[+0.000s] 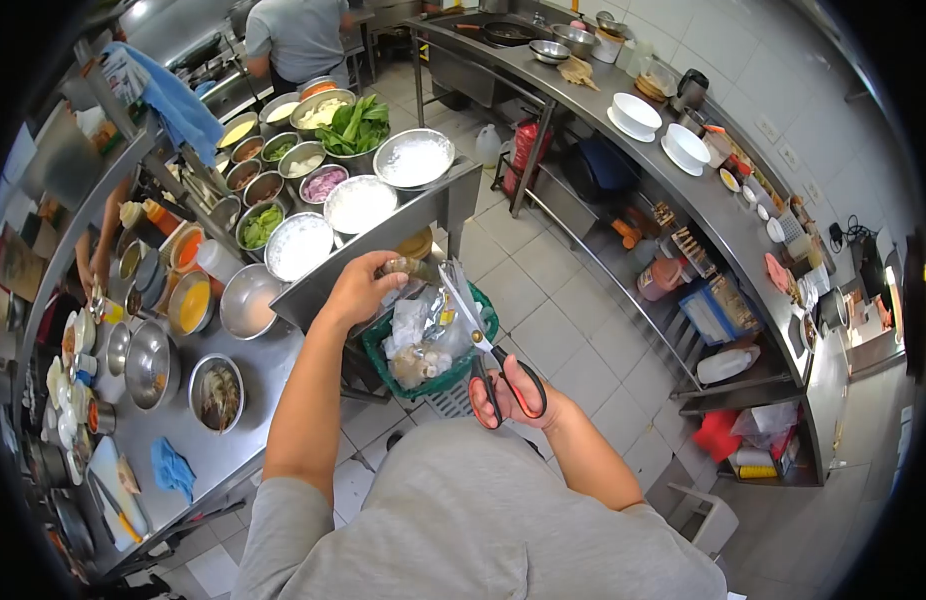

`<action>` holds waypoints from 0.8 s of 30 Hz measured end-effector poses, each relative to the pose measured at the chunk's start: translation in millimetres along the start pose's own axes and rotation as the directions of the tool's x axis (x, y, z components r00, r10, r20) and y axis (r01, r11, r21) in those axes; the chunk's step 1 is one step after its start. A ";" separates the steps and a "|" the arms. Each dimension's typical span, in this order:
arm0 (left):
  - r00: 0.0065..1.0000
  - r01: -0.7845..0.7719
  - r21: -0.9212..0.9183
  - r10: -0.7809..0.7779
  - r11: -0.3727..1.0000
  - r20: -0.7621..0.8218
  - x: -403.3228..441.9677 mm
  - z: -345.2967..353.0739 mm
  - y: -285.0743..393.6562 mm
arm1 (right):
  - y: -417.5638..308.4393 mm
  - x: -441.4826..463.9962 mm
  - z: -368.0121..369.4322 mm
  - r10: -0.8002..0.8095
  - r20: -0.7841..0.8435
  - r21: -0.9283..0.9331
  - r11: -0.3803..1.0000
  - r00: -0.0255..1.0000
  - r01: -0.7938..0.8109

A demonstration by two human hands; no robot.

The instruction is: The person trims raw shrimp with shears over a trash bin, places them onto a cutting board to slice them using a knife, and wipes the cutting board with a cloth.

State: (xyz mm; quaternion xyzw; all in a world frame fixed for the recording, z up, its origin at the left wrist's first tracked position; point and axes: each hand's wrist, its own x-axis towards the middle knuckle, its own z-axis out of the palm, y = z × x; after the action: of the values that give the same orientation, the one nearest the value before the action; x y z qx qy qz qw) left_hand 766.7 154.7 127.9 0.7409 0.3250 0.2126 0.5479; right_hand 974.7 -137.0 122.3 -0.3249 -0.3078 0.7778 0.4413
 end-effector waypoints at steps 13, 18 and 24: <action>0.983 -0.180 -0.222 0.165 0.958 -0.085 -32.5 -9.8 18.2 | -8.1 11.3 15.1 0.034 0.167 0.144 0.988 0.985 -0.059; 0.988 -0.153 -0.136 0.148 0.979 -0.051 -33.7 -9.9 19.3 | -4.3 9.7 17.3 0.033 0.209 0.171 0.983 0.977 -0.070; 0.988 -0.143 -0.129 0.148 0.981 0.034 -35.8 -7.6 34.4 | -0.6 5.4 14.6 0.012 0.213 0.154 0.987 0.977 -0.046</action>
State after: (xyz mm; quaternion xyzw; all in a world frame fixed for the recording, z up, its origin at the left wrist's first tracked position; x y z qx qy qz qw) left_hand 745.1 127.7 164.4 0.7311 0.2440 0.2562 0.5833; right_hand 961.4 -134.7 130.2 -0.2086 -0.2857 0.8362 0.4190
